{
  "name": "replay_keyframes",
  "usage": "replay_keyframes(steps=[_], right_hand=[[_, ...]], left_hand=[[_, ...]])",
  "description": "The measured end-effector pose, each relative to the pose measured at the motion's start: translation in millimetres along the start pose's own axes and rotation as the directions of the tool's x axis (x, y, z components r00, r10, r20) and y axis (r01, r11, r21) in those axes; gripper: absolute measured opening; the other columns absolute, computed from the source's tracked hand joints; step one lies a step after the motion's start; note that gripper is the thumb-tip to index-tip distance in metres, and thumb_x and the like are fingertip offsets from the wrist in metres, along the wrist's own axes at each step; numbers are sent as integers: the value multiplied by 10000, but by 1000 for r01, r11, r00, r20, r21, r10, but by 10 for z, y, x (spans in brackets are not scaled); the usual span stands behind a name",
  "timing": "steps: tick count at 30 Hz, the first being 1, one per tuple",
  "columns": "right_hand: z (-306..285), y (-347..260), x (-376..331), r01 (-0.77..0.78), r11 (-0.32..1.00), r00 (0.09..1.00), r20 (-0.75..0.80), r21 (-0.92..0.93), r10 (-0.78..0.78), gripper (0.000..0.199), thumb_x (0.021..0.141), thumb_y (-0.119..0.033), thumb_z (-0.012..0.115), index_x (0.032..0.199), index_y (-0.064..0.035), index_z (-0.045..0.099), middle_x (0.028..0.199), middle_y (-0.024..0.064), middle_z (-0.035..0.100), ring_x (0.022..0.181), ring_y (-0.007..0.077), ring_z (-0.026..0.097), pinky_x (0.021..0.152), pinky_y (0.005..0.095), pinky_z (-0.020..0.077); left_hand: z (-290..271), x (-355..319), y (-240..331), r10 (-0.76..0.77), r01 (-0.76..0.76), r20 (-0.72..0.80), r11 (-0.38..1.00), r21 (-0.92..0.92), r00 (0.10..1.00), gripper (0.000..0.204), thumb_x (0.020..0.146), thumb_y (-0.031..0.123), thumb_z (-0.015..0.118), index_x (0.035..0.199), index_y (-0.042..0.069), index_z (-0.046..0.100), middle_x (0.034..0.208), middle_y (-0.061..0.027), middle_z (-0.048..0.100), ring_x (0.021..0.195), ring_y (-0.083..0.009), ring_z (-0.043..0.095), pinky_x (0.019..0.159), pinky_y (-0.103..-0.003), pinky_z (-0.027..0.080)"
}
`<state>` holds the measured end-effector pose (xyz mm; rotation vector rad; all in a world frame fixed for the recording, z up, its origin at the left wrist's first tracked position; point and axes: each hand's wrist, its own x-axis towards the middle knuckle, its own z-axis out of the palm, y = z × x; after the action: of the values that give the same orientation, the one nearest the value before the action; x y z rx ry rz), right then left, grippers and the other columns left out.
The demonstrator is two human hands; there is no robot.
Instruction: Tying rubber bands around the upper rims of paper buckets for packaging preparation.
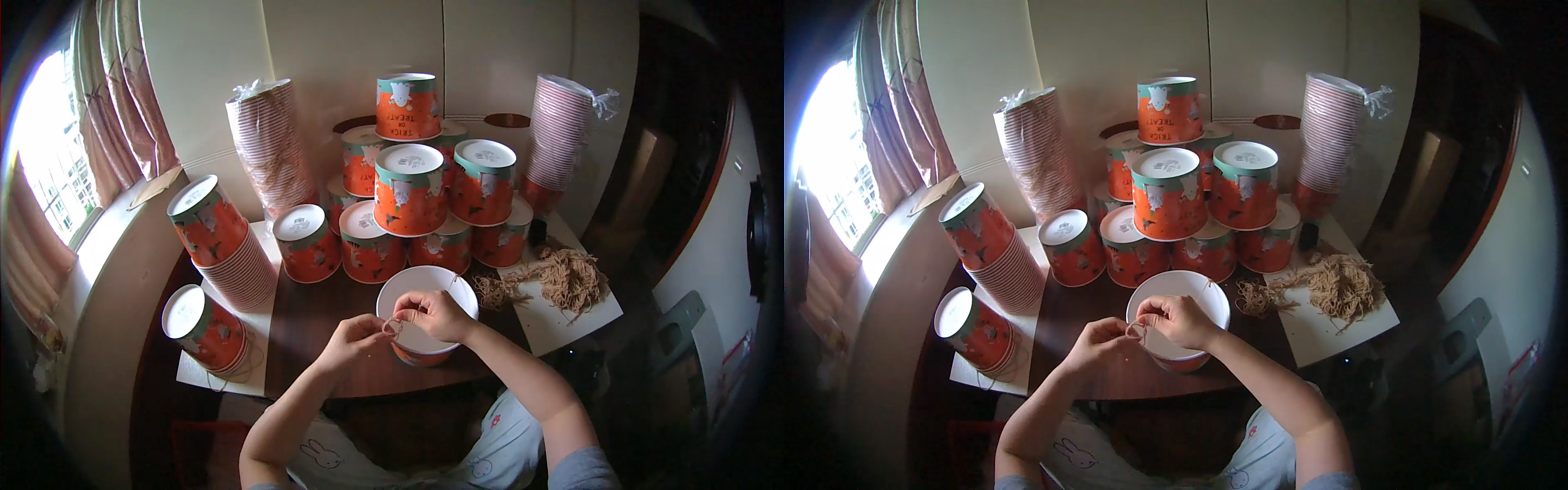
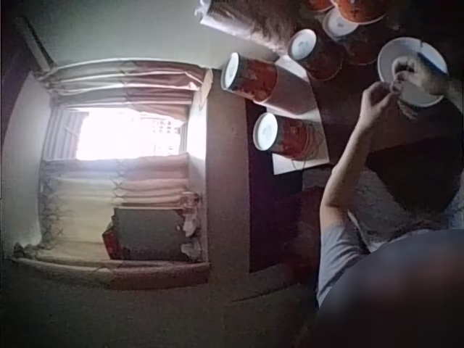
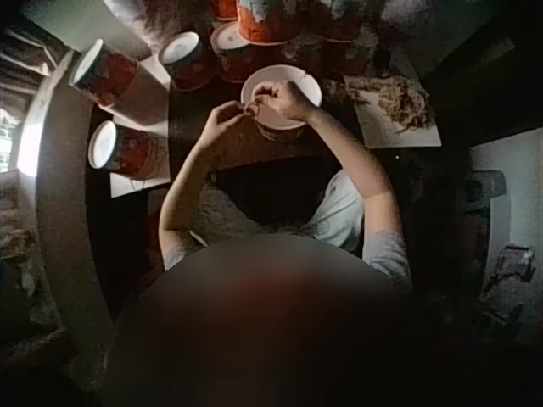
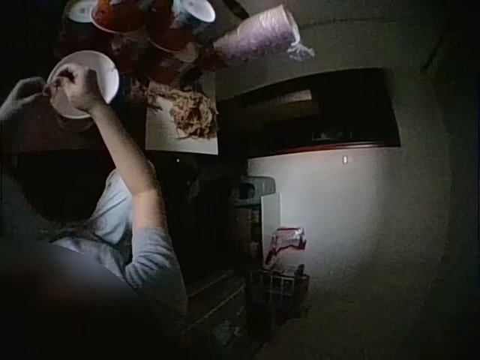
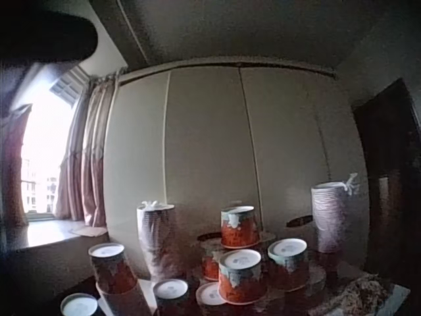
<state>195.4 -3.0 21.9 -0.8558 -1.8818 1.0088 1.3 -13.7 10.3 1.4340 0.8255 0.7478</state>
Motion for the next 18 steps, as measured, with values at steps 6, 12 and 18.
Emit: replay_keyframes(steps=[6,12,18], right_hand=[[25,-41,-11,3,986,1000,23,-165,1,89,792,-99,583,842,-26,593,778,59,625,730,102,574,661,246,450],[35,-44,-20,45,969,998,52,-241,-33,131,772,-142,584,865,-55,615,804,92,634,750,209,615,672,306,467],[39,-18,-16,50,968,996,83,-244,-31,129,769,-126,579,870,-55,616,812,94,634,760,208,617,681,302,471]], left_hand=[[-57,-19,47,174,-193,-110,962,-194,979,149,804,93,580,924,28,519,809,-6,570,755,-73,529,664,-204,433],[-50,-41,129,226,-250,-169,959,-136,959,152,760,36,592,887,35,510,833,-30,553,802,-100,534,726,-238,436],[-136,-52,105,227,-262,-135,888,-377,964,140,751,13,567,873,44,504,794,-28,558,707,-92,524,627,-211,415]])
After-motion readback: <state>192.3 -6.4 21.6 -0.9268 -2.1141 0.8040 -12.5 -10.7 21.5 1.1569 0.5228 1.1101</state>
